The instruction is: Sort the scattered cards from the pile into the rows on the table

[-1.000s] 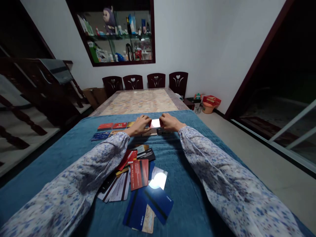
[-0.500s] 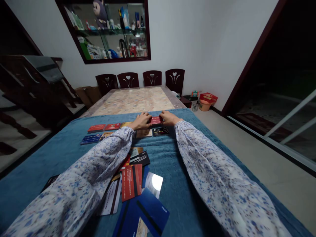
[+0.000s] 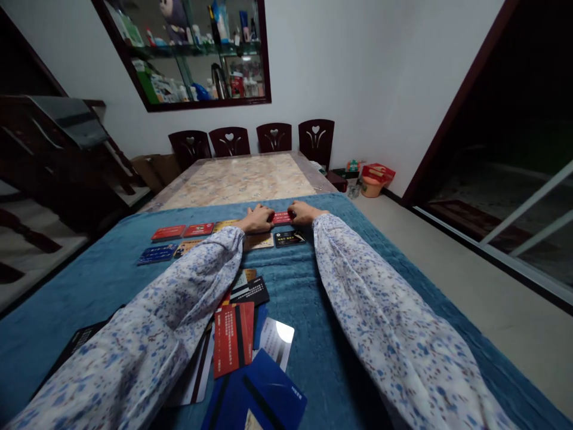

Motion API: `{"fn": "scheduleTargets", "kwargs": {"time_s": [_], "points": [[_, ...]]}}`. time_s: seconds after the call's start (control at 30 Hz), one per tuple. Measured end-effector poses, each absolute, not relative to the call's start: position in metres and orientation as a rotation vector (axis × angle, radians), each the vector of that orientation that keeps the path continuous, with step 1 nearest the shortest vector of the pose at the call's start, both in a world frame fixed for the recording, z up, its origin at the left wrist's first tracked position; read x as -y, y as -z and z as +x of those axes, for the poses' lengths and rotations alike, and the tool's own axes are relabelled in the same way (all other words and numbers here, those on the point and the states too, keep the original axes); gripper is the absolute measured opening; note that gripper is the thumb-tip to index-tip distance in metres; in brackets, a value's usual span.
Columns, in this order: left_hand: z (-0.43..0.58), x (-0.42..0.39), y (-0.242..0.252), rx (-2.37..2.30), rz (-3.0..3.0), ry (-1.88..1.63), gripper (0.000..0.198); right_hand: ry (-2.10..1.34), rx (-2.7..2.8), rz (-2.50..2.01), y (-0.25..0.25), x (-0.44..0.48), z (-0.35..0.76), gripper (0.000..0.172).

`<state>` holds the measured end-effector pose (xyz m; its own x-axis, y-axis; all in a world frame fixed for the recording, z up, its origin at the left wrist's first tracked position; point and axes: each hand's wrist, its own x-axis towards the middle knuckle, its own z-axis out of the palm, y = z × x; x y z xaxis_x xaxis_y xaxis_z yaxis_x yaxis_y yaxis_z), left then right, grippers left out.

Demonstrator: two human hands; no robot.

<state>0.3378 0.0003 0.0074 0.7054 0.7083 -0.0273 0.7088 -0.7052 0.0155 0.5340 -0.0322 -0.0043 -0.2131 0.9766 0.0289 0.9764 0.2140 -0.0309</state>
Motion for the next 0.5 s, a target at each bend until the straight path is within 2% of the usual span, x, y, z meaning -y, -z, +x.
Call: {"fn": "scheduleTargets", "kwargs": {"time_s": [0.13, 0.33, 0.5], "points": [[0.3381, -0.0039, -0.0043, -1.180, 2.874, 0.045, 0.030, -0.029, 2.422, -1.946, 0.0043, 0.0295, 0.5349, 0.039], [0.3400, -0.0065, -0.0047, -1.177, 2.858, 0.085, 0.035, -0.105, 2.499, -1.959, -0.0005, 0.0290, 0.5313, 0.030], [0.3406, -0.0050, -0.0077, -1.170, 2.855, 0.103, 0.037, -0.133, 2.502, -1.992, -0.0038, 0.0282, 0.5279, 0.031]]}}
